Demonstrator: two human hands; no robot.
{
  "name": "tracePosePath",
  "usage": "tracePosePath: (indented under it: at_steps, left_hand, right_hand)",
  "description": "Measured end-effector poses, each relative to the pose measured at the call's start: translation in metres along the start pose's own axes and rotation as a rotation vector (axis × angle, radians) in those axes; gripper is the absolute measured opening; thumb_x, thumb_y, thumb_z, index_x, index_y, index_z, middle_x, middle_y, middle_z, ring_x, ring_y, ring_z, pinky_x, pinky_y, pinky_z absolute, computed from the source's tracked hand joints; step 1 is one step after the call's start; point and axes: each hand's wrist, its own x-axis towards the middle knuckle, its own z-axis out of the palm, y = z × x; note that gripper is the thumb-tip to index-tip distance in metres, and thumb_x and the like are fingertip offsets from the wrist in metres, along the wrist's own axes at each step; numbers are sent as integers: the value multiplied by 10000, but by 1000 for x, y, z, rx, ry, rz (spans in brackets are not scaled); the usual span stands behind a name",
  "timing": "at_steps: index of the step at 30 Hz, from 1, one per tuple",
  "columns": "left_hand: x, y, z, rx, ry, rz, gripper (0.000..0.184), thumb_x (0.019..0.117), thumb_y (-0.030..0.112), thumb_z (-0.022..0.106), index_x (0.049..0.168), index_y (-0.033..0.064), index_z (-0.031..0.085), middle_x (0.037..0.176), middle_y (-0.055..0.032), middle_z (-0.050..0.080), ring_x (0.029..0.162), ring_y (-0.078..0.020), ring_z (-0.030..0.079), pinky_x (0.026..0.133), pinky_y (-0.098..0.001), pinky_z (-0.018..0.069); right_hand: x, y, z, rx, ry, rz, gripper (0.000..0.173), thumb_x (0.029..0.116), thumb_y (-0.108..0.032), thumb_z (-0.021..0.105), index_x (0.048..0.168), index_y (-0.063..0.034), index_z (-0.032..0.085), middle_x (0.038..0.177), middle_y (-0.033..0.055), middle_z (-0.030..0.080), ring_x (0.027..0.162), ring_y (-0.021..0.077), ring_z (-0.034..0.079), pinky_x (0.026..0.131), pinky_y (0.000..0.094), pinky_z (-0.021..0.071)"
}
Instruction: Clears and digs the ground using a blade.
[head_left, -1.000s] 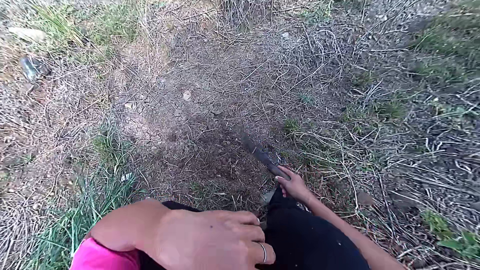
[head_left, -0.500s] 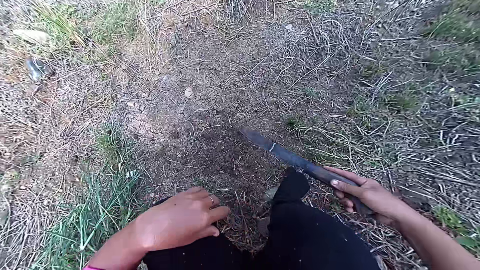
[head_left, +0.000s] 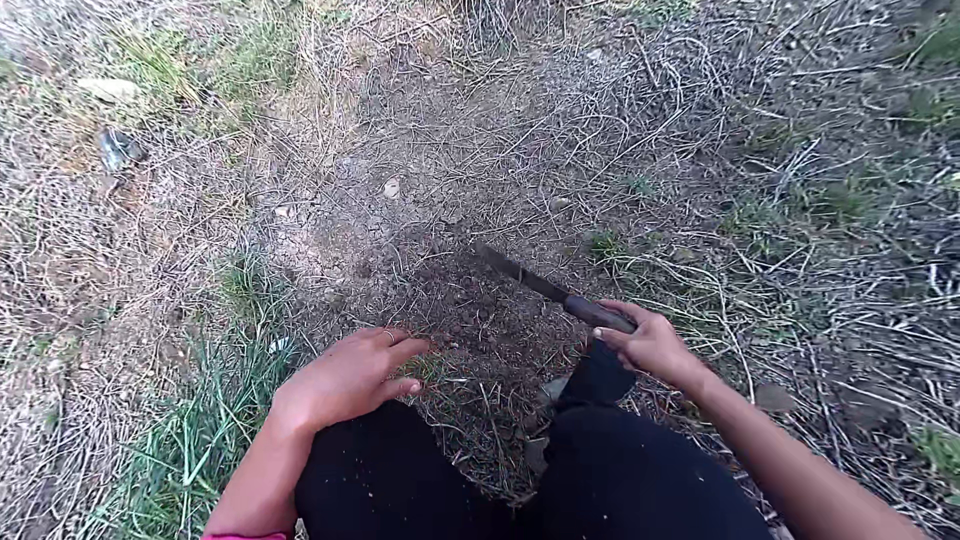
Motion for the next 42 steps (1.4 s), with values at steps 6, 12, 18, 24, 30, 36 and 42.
tracePosePath:
  at_steps: [6,12,18,24,30,36,42]
  left_hand:
    - [4,-1,-3,-1,32,-6,462,1049,400,548,1384,89,616,1275,-184,676,1211,-364,641,1048,-565,477]
    - [7,5,-3,1,40,26,473,1049,403,545,1394,84,609,1282,-195,671,1228,-378,632,1051,-570,475]
    - [4,-3,-2,-11,36,47,464,1050,389,546,1379,70,618,1251,-203,682,1194,-386,648,1036,-575,483]
    - [4,-3,-3,-17,35,38,466,1049,392,550,1382,73,616,1258,-197,678,1199,-382,643,1037,-570,481]
    - [-1,1,0,-5,56,56,480,1051,401,535,1388,69,614,1256,-204,680,1201,-387,644,1033,-577,484]
    - [-2,-2,-1,1,60,41,470,1049,399,540,1376,70,619,1254,-199,681,1200,-381,646,1040,-573,481]
    - [-3,-3,0,-9,58,54,470,1050,405,538,1381,82,619,1242,-188,687,1183,-366,655,1034,-555,489]
  right_hand:
    - [16,1,26,625,337,-29,511,1083,-127,523,1564,-108,354,704,37,542,487,105,582,477,289,562]
    - [24,33,89,358,-133,220,538,1087,-174,527,1581,-89,333,793,60,573,525,107,564,516,285,533]
    - [13,6,14,361,-22,174,446,1057,-106,572,1485,-41,465,691,18,550,481,75,534,460,231,499]
    - [63,-4,34,636,305,103,502,1094,-198,524,1565,-161,354,766,60,539,503,117,556,493,302,541]
    - [44,24,107,435,-183,223,546,1092,-181,512,1597,-127,311,797,59,548,528,123,543,514,299,521]
    - [29,-3,25,346,-98,160,419,1066,-130,568,1458,-20,472,702,26,557,500,80,547,493,239,515]
    - [66,-6,22,576,248,93,457,1083,-162,538,1510,-96,389,793,75,554,535,136,590,530,326,572]
